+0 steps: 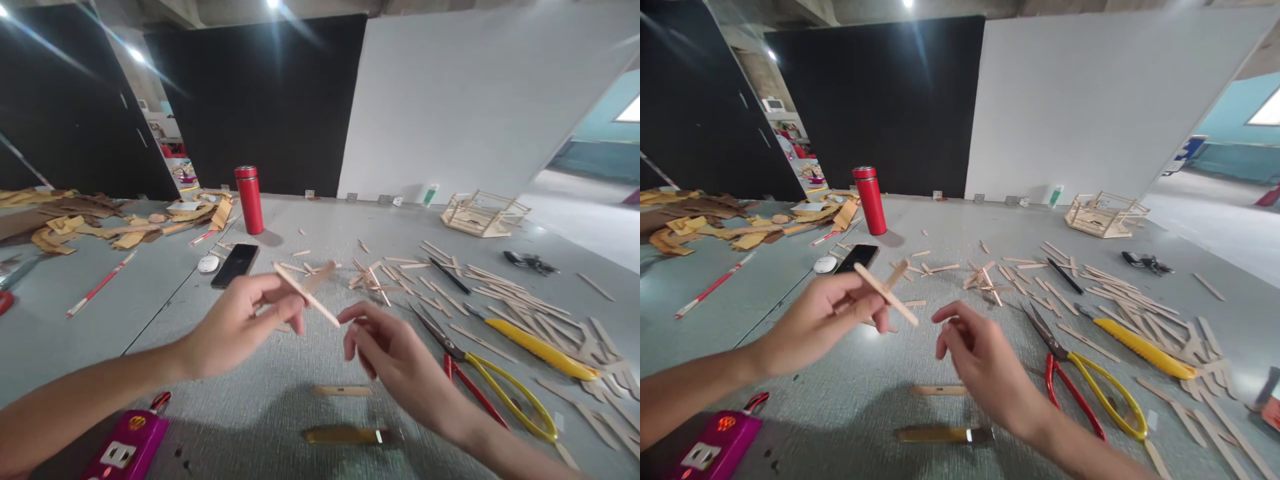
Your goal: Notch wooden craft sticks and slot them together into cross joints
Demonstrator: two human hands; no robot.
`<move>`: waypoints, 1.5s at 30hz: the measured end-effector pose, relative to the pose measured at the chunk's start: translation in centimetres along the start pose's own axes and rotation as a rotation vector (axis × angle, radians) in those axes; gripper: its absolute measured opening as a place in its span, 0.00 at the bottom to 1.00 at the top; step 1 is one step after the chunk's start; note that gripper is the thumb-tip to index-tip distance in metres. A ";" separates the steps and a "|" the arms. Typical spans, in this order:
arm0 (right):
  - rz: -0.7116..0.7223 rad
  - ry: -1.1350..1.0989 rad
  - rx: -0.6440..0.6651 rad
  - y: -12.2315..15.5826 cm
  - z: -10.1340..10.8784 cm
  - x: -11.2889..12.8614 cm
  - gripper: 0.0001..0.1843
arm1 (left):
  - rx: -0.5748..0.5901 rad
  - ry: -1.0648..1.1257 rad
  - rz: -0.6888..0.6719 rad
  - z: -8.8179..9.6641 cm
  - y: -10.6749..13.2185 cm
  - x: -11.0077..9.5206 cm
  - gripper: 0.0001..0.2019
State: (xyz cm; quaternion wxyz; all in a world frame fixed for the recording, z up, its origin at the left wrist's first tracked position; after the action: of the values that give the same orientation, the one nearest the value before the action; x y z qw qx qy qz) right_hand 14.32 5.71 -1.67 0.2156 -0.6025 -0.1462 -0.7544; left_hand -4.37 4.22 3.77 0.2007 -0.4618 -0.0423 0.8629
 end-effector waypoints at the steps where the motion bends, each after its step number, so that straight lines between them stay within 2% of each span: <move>1: 0.037 0.079 -0.031 -0.9 0.9 0.1 0.09 | -0.065 -0.021 0.017 1.0 -0.4 0.2 0.11; 2: 0.063 0.143 -0.029 -1.8 1.3 0.1 0.08 | -0.127 -0.055 0.050 1.8 -0.7 0.6 0.12; 4: 0.124 0.267 0.019 -3.3 1.1 -0.1 0.09 | -0.178 -0.090 0.085 2.5 -1.2 1.2 0.13; 10: 0.286 0.438 0.339 -5.2 -3.0 -1.0 0.17 | -0.151 -0.155 0.134 1.9 -1.4 2.2 0.14; 13: 0.322 0.481 0.397 -5.5 -4.1 -1.3 0.15 | -0.136 -0.177 0.147 1.8 -1.4 2.2 0.15; 16: 0.335 0.523 0.355 -6.1 -5.2 -1.6 0.07 | -0.122 -0.197 0.155 1.6 -1.5 2.2 0.15; 21: 0.297 0.598 0.159 -7.5 -7.7 -3.1 0.10 | -0.113 -0.237 0.142 1.2 -1.4 1.8 0.16; 24: 0.300 0.611 0.093 -7.4 -8.2 -4.1 0.14 | -0.075 -0.248 0.121 0.8 -1.3 1.5 0.16; 27: 0.336 0.591 0.075 -6.4 -7.0 -4.5 0.13 | -0.040 -0.257 0.105 0.4 -1.0 1.3 0.16; 31: 0.359 0.516 -0.045 -4.2 -2.3 -3.7 0.06 | 0.037 -0.263 0.096 -0.1 -0.4 0.8 0.16; 35: 0.374 0.342 -0.270 -2.6 3.1 -0.5 0.06 | 0.197 -0.241 0.084 -1.2 0.0 -0.7 0.17; 37: 0.375 0.220 -0.326 -2.1 4.5 1.5 0.06 | 0.240 -0.244 0.021 -1.6 0.0 -2.0 0.17; 41: 0.333 -0.066 -0.247 -1.4 4.7 4.4 0.08 | 0.280 -0.224 -0.085 -2.7 -0.1 -3.9 0.17; 45: 0.164 -0.488 -0.087 -0.7 3.5 3.9 0.07 | 0.314 -0.213 -0.112 -3.9 0.3 -4.1 0.17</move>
State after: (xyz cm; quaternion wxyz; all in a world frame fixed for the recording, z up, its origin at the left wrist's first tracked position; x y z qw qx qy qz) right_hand 16.21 7.38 2.93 0.2084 -0.7851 -0.1118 -0.5724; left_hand 0.75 1.88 4.69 0.3123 -0.3277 0.0459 0.8905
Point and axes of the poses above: each hand's wrist, its own y-axis away from the middle knuckle, its own z-axis out of the back of the hand, x = y × z, the point moved 7 cm from there along -y, towards the middle knuckle, and after that the axes turned 14 degrees about -y, right-handed, at the moved point
